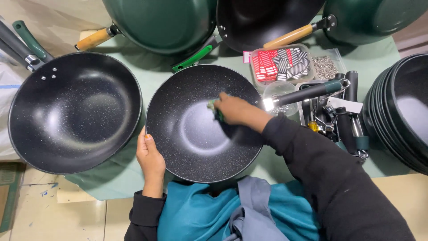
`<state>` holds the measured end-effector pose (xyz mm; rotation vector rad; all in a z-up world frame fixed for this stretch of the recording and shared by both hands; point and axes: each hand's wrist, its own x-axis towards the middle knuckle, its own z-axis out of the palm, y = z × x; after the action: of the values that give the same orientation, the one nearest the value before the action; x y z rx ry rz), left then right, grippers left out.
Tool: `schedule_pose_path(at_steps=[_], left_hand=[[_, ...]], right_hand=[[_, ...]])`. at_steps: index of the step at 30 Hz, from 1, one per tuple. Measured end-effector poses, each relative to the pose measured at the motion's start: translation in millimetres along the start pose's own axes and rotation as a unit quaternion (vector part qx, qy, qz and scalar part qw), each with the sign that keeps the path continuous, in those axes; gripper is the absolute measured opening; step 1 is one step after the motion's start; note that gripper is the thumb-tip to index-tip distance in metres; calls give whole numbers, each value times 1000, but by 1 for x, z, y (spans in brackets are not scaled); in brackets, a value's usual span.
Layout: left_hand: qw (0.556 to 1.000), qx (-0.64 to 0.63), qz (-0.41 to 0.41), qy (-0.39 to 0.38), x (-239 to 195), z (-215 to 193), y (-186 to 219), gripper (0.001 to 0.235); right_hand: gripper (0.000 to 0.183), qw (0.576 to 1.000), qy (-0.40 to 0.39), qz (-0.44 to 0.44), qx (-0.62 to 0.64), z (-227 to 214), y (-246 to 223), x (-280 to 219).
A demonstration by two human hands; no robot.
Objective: Fitting a handle to a wok and cleaning the woks with a cloth.
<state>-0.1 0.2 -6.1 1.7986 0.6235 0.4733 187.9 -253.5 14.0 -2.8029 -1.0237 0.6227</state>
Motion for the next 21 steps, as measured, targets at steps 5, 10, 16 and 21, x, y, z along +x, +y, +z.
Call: schedule_pose_path(at_steps=[5, 10, 16, 21], left_hand=[[1000, -27, 3, -4, 1, 0, -7, 39], [999, -40, 19, 0, 4, 1, -10, 38], [999, -33, 20, 17, 7, 5, -12, 37], [1000, -23, 9, 18, 4, 4, -9, 38]], right_hand=[[71, 997, 20, -22, 72, -34, -39, 2], [88, 977, -59, -120, 167, -45, -81, -19], [88, 917, -113, -311, 221, 9, -118, -38], [87, 918, -80, -293, 253, 21, -112, -45]])
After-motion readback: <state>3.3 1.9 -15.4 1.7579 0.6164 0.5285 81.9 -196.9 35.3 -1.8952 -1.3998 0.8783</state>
